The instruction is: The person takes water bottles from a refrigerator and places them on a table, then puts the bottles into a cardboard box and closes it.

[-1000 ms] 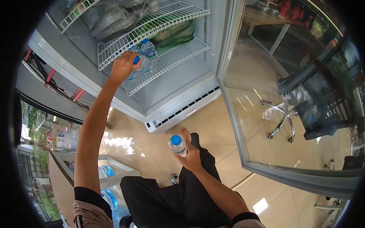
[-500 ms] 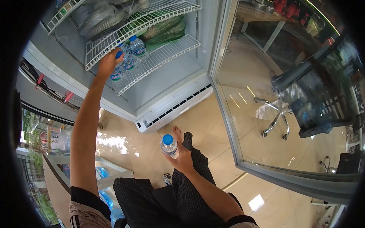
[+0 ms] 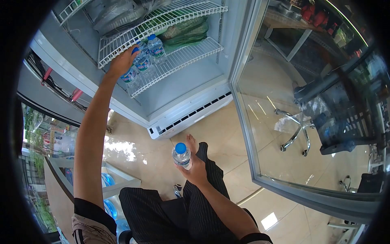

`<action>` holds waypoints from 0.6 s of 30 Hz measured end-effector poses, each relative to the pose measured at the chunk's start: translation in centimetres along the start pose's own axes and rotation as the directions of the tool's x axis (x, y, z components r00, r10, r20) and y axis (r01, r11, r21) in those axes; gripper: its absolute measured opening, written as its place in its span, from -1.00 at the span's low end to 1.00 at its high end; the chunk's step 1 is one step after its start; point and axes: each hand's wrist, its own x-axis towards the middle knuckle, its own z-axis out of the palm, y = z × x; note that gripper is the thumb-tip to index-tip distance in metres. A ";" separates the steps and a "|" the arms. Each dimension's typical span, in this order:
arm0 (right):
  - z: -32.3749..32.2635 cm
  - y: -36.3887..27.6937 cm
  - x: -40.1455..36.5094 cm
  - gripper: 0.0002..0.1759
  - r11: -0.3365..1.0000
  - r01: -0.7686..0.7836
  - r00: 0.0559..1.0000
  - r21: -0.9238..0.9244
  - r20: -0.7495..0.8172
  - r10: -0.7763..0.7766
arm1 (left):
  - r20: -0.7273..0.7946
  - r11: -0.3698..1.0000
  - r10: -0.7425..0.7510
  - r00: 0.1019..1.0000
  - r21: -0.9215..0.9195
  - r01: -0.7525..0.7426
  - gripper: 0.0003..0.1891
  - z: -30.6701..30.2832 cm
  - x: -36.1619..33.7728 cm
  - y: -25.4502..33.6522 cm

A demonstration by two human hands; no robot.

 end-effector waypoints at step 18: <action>1.1 0.4 8.3 -0.50 0.967 -0.026 0.981 0.252 -0.181 0.073 | -0.044 1.000 -0.009 0.999 0.028 0.010 -0.42 -0.2 -0.6 0.3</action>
